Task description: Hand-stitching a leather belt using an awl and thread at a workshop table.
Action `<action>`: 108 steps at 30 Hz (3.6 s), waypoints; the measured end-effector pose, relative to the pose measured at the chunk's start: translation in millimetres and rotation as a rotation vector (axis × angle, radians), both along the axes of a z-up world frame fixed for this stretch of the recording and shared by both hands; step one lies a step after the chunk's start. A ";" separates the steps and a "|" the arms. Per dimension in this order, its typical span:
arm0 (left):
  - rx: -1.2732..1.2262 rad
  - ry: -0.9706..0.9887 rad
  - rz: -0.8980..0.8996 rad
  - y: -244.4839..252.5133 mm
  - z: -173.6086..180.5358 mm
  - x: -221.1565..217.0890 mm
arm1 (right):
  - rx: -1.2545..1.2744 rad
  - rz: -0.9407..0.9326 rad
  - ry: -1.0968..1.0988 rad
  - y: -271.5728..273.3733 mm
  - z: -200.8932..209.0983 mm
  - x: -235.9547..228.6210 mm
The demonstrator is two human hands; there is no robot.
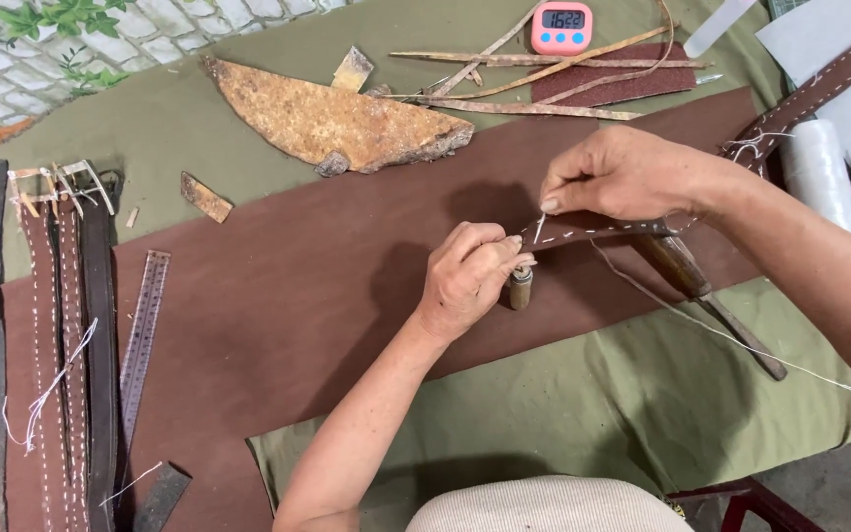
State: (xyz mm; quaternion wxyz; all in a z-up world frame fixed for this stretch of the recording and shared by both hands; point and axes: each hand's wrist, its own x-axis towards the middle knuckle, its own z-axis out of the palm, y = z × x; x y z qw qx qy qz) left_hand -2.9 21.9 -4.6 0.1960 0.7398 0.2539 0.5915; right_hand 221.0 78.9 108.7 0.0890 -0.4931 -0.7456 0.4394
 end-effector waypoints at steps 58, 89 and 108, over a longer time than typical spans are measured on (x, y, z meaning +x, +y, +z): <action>0.021 0.019 0.065 3.8 -5.7 5.7 | 0.028 0.163 -0.680 2.5 31.0 -50.1; -0.391 -0.325 0.131 -14.9 -20.3 1.7 | 0.752 -0.622 0.358 -139.2 -106.1 -61.9; -0.522 -0.349 0.263 -51.0 6.3 5.2 | 0.660 -0.670 -0.042 -189.6 -139.0 -88.8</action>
